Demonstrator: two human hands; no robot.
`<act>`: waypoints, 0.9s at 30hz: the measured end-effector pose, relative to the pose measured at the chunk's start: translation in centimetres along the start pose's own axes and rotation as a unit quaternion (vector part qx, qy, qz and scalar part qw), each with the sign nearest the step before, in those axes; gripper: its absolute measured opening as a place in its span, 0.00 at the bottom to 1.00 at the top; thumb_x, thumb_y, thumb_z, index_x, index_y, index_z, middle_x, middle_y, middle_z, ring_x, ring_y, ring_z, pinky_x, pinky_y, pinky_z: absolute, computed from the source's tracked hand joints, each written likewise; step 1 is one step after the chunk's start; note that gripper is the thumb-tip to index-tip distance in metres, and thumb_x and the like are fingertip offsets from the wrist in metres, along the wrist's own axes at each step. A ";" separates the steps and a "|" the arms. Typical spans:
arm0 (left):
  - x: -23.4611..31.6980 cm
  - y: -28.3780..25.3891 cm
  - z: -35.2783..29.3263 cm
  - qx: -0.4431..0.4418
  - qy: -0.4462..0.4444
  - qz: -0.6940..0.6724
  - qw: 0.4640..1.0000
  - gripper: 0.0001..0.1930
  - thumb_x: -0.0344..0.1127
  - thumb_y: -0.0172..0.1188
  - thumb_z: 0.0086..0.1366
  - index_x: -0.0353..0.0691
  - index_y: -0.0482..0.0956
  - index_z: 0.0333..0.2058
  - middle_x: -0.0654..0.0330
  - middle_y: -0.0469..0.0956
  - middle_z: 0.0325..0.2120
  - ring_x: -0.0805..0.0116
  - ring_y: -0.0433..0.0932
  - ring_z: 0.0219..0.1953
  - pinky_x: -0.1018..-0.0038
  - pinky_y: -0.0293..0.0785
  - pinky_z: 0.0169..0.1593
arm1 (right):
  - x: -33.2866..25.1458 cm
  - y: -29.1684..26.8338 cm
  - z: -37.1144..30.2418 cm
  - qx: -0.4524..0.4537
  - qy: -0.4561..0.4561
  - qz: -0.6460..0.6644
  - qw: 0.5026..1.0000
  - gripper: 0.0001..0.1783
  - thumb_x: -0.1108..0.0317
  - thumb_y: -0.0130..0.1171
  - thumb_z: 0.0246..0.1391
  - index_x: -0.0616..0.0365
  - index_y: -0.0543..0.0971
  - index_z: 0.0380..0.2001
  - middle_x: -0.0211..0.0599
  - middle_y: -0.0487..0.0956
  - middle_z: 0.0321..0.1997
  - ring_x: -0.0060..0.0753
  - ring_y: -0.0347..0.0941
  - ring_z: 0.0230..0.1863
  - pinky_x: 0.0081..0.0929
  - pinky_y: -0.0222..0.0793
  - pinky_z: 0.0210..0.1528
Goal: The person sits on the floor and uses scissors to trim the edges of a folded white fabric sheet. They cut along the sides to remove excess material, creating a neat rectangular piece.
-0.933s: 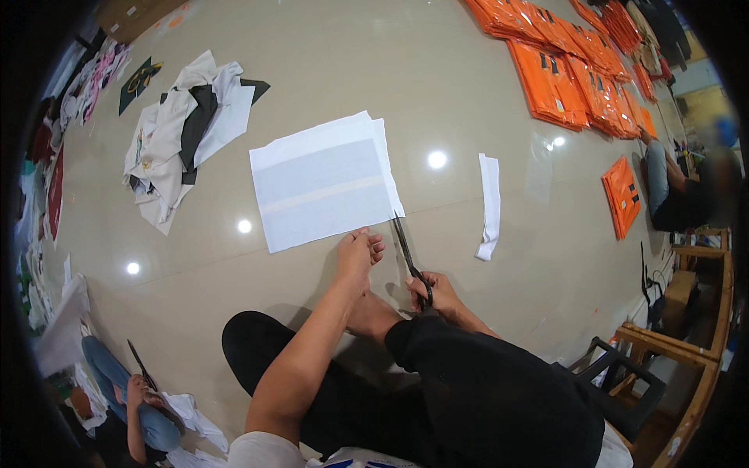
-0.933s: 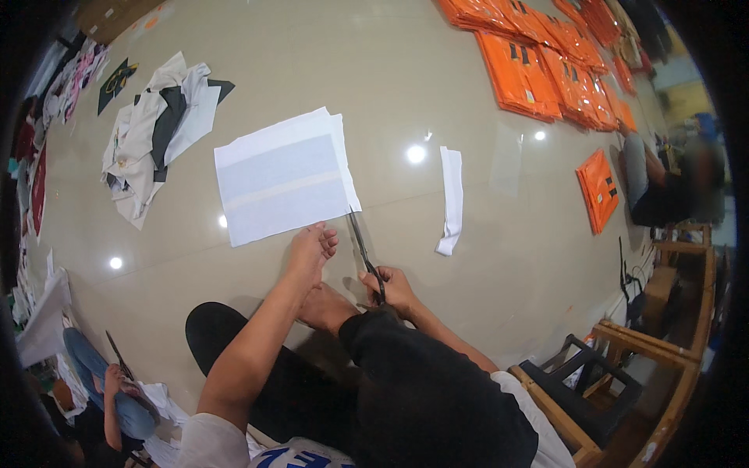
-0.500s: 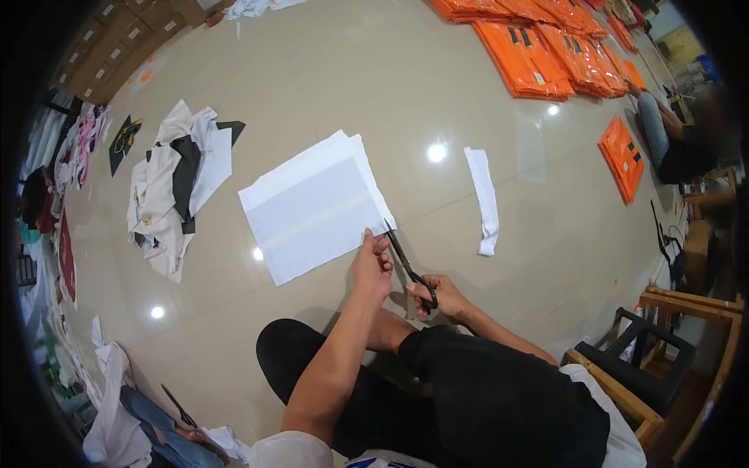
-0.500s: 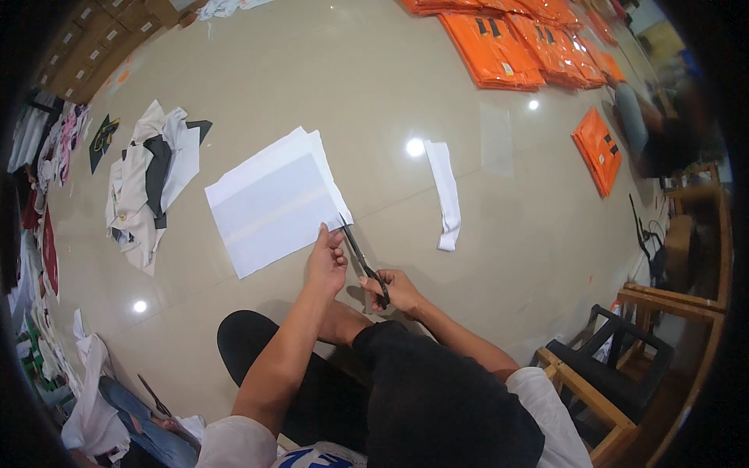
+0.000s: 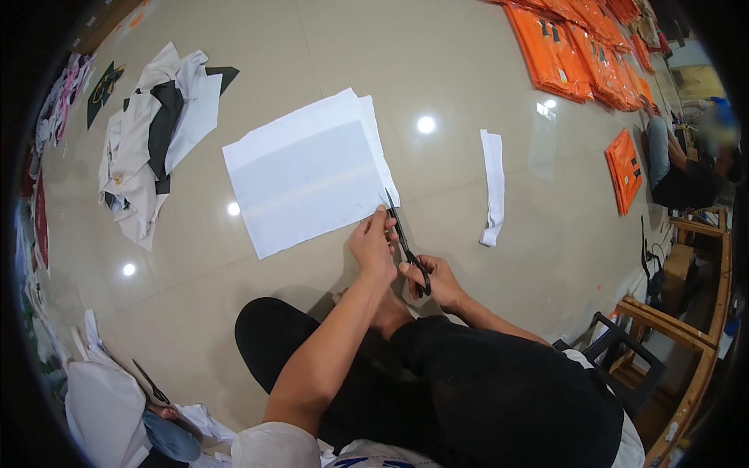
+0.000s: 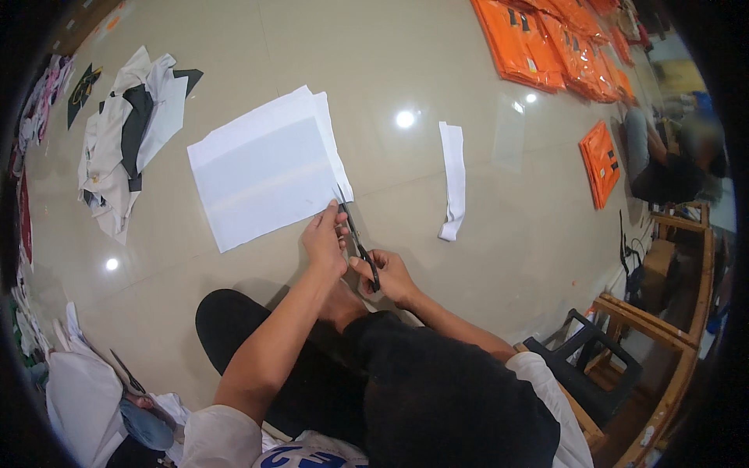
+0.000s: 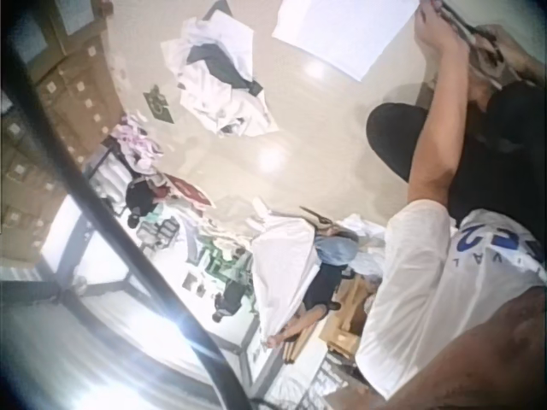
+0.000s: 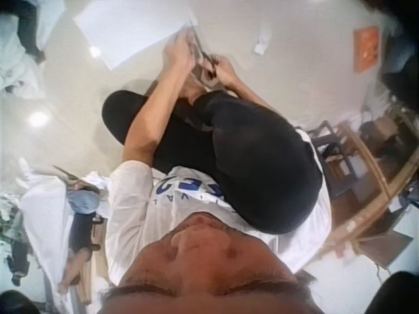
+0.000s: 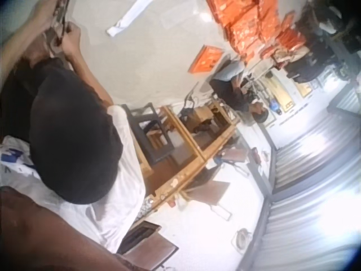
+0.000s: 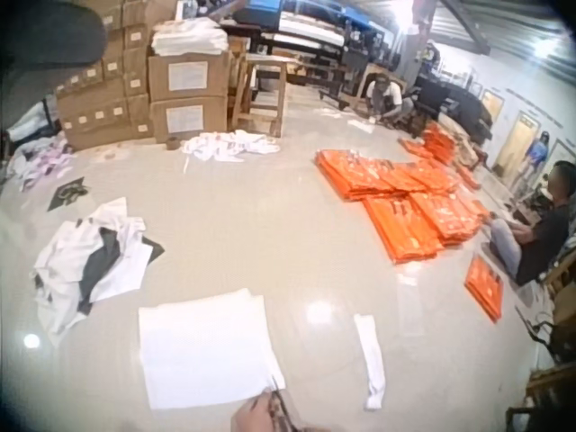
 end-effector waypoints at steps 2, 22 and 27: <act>0.1 0.0 0.1 0.002 -0.010 -0.007 1.000 0.14 0.47 0.71 0.70 0.43 0.84 0.41 0.68 0.84 0.30 0.79 0.75 0.25 0.79 0.64 0.27 | -0.1 0.0 0.4 0.011 -0.008 -0.004 1.000 0.25 0.47 0.73 0.62 0.58 0.77 0.29 0.32 0.78 0.20 0.23 0.74 0.20 0.23 0.69 0.25; 0.0 0.0 0.2 -0.006 0.002 -0.005 1.000 0.14 0.45 0.72 0.70 0.40 0.84 0.40 0.66 0.84 0.29 0.79 0.76 0.24 0.79 0.65 0.25 | 0.3 0.3 0.6 0.047 0.001 -0.003 0.999 0.25 0.48 0.74 0.62 0.57 0.76 0.27 0.30 0.77 0.20 0.20 0.72 0.20 0.21 0.67 0.24; 0.1 0.1 0.1 -0.003 0.010 0.008 1.000 0.14 0.45 0.71 0.71 0.40 0.84 0.40 0.65 0.85 0.30 0.79 0.77 0.24 0.79 0.66 0.25 | 0.4 0.0 0.6 0.055 0.000 -0.005 0.998 0.24 0.50 0.74 0.62 0.57 0.76 0.26 0.29 0.75 0.18 0.20 0.71 0.18 0.21 0.65 0.22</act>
Point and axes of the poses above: each hand's wrist, its own z-axis towards the middle knuckle, its own y-axis out of the palm, x = y × z, the point moved 6 cm from there along z, towards the middle knuckle
